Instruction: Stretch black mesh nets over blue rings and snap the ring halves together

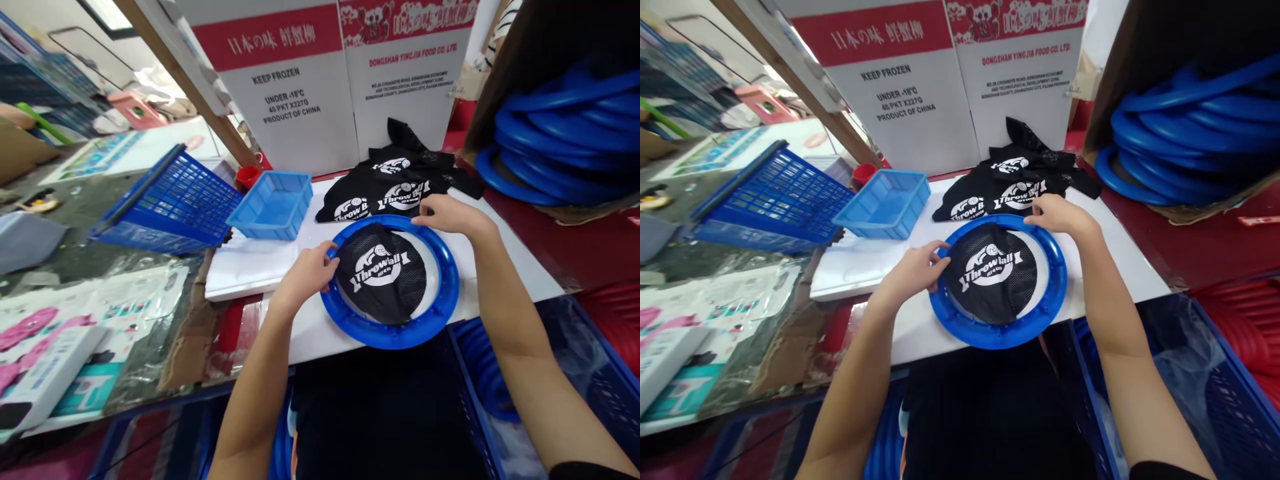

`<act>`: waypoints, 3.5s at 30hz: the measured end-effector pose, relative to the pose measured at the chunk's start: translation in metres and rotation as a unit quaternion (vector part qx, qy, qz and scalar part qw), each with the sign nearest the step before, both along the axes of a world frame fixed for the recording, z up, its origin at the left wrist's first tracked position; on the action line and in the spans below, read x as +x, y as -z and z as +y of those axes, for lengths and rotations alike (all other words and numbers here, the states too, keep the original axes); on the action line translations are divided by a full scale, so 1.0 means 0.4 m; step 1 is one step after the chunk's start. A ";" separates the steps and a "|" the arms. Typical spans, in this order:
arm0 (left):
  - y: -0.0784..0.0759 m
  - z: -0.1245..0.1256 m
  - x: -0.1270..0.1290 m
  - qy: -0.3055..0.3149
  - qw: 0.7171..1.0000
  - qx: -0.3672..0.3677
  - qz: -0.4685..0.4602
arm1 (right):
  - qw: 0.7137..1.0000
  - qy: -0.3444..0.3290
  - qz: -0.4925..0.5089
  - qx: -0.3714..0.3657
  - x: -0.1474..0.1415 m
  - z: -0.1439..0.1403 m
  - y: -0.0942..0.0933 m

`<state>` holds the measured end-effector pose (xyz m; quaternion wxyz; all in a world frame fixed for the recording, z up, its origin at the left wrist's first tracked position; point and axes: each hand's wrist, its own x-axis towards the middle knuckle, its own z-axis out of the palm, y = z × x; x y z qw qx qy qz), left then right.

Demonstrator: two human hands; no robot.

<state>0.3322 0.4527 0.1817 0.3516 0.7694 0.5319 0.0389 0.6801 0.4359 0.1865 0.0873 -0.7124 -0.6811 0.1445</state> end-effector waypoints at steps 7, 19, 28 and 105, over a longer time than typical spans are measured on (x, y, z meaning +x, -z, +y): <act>-0.029 0.021 -0.066 0.114 0.981 -0.153 -0.042 | 0.986 -0.049 -0.069 -0.144 -0.046 -0.041 -0.035; 0.089 0.066 0.002 0.281 0.917 0.239 -0.154 | 0.944 -0.284 0.164 0.047 -0.175 0.000 0.081; 0.066 0.032 -0.004 0.289 0.924 0.250 0.011 | 0.938 -0.315 0.138 -0.030 -0.152 -0.024 0.067; 0.110 0.067 -0.010 0.161 0.951 0.215 -0.154 | 0.989 -0.132 -0.015 0.071 -0.237 -0.027 0.066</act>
